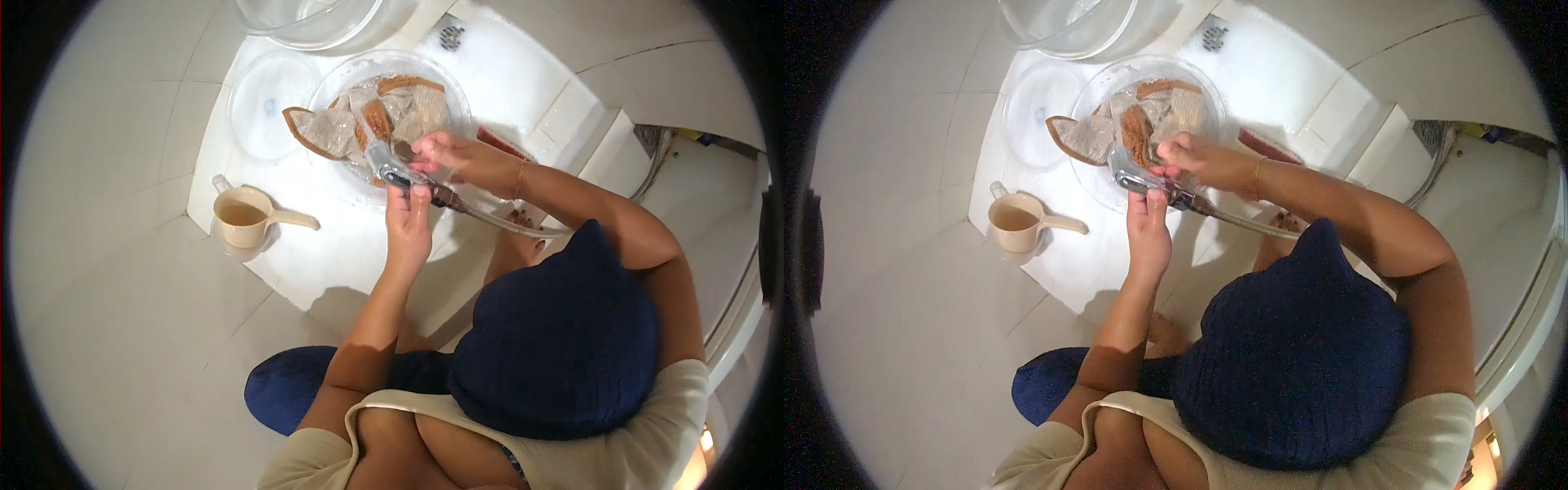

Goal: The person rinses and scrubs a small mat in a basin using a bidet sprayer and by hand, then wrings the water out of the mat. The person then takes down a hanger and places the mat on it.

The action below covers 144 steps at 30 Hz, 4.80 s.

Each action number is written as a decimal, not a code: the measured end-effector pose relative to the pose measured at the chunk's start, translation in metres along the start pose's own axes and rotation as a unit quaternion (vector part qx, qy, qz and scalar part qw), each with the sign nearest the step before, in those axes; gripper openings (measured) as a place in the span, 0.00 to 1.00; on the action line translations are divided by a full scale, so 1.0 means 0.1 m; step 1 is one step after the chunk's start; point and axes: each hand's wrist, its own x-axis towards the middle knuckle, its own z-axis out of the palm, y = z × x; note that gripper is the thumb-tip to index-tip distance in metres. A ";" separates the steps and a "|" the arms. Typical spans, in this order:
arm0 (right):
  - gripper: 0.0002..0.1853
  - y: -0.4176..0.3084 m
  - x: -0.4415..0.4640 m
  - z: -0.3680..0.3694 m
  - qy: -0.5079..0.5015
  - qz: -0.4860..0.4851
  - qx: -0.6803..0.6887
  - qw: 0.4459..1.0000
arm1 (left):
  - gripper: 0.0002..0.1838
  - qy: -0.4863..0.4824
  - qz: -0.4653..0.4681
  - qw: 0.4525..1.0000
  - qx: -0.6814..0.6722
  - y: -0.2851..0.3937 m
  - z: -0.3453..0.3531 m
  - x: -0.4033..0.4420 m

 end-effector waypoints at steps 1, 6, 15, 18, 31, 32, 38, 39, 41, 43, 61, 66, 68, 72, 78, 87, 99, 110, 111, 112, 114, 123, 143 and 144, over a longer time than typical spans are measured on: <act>0.22 0.02 0.05 -0.09 0.003 0.001 -0.008 1.000 | 0.18 0.001 0.005 1.000 -0.008 -0.06 -0.01 -0.02; 0.20 -0.05 0.31 -0.43 -0.001 -0.048 -0.178 0.983 | 0.22 -0.063 -0.073 0.991 -0.088 -0.08 0.10 -0.14; 0.20 0.33 0.29 -0.65 0.106 -0.039 -0.157 0.981 | 0.25 -0.218 -0.084 0.971 -0.053 -0.12 0.34 -0.18; 0.21 0.40 0.24 -0.70 0.170 -0.075 -0.087 0.979 | 0.26 -0.242 -0.078 0.964 -0.080 -0.15 0.42 -0.21; 0.25 0.47 -0.51 -0.53 0.264 0.032 0.215 0.940 | 0.16 -0.220 -0.067 0.973 -0.005 -0.37 0.62 0.21; 0.25 0.48 -0.53 -0.51 0.198 0.022 0.167 0.966 | 0.15 -0.205 -0.099 0.974 -0.015 -0.44 0.63 0.23; 0.21 0.45 -0.67 -0.30 0.217 0.000 -0.025 0.976 | 0.14 -0.172 -0.061 0.972 0.146 -0.51 0.79 0.14; 0.21 0.51 -0.67 -0.32 0.184 -0.011 0.011 0.983 | 0.14 -0.167 -0.038 0.966 0.195 -0.52 0.81 0.12; 0.22 0.62 -0.70 -0.35 0.150 -0.020 0.046 0.987 | 0.17 -0.165 -0.022 0.969 0.184 -0.56 0.85 0.09; 0.23 0.64 -0.78 -0.29 0.184 -0.068 0.134 0.971 | 0.19 -0.163 -0.007 0.972 0.169 -0.56 0.89 0.06; 0.20 0.68 -0.98 -1.40 0.466 -0.216 0.194 0.836 | 0.20 -0.231 -0.204 0.948 0.086 -0.80 0.34 -0.04; 0.22 0.71 -1.03 -1.71 0.515 -0.183 0.156 0.823 | 0.17 -0.257 -0.192 0.929 0.182 -0.39 -0.05 -0.06; 0.22 0.68 -1.05 -1.79 0.510 -0.164 0.153 0.831 | 0.16 -0.272 -0.198 0.919 0.204 -0.22 -0.26 -0.10; 0.21 0.28 -0.95 -1.70 0.484 -0.179 0.138 0.846 | 0.14 -0.290 -0.266 0.885 0.249 0.43 -0.62 -0.17; 0.21 -0.55 -0.76 -1.26 0.340 -0.298 0.065 0.890 | 0.13 -0.216 -0.238 0.881 0.348 1.05 -0.92 -0.30; 0.20 -0.80 -0.81 -0.66 0.302 -0.243 -0.150 0.909 | 0.16 -0.260 -0.172 0.848 0.428 1.00 -0.93 -0.31; 0.17 -0.21 -0.93 -0.20 -0.058 0.184 -0.299 0.934 | 0.15 -0.177 -0.104 0.719 0.664 1.02 -1.70 -0.31; 0.24 0.33 -0.34 0.47 -0.328 -0.069 -0.454 0.825 | 0.16 0.016 -0.085 0.685 0.724 1.46 -2.38 -0.22; 0.24 0.38 -0.32 0.49 -0.331 -0.075 -0.453 0.824 | 0.16 0.020 -0.087 0.680 0.728 1.51 -2.41 -0.22; 0.24 0.45 -0.31 0.50 -0.337 -0.093 -0.479 0.805 | 0.16 0.034 -0.080 0.696 0.713 1.55 -2.44 -0.21; 0.23 0.50 -0.33 0.57 -0.353 -0.104 -0.530 0.764 | 0.15 0.050 -0.072 0.708 0.701 1.62 -2.50 -0.20; 0.20 0.64 -0.38 0.61 -0.363 -0.219 -0.596 0.682 | 0.16 0.104 -0.063 0.721 0.682 1.73 -2.56 -0.19; 0.21 0.51 -0.39 0.63 -0.328 -0.354 -0.577 0.659 | 0.15 0.170 -0.060 0.728 0.661 1.73 -2.58 -0.10; 0.21 0.51 -0.39 0.62 -0.329 -0.352 -0.579 0.658 | 0.15 0.169 -0.058 0.728 0.662 1.72 -2.60 -0.10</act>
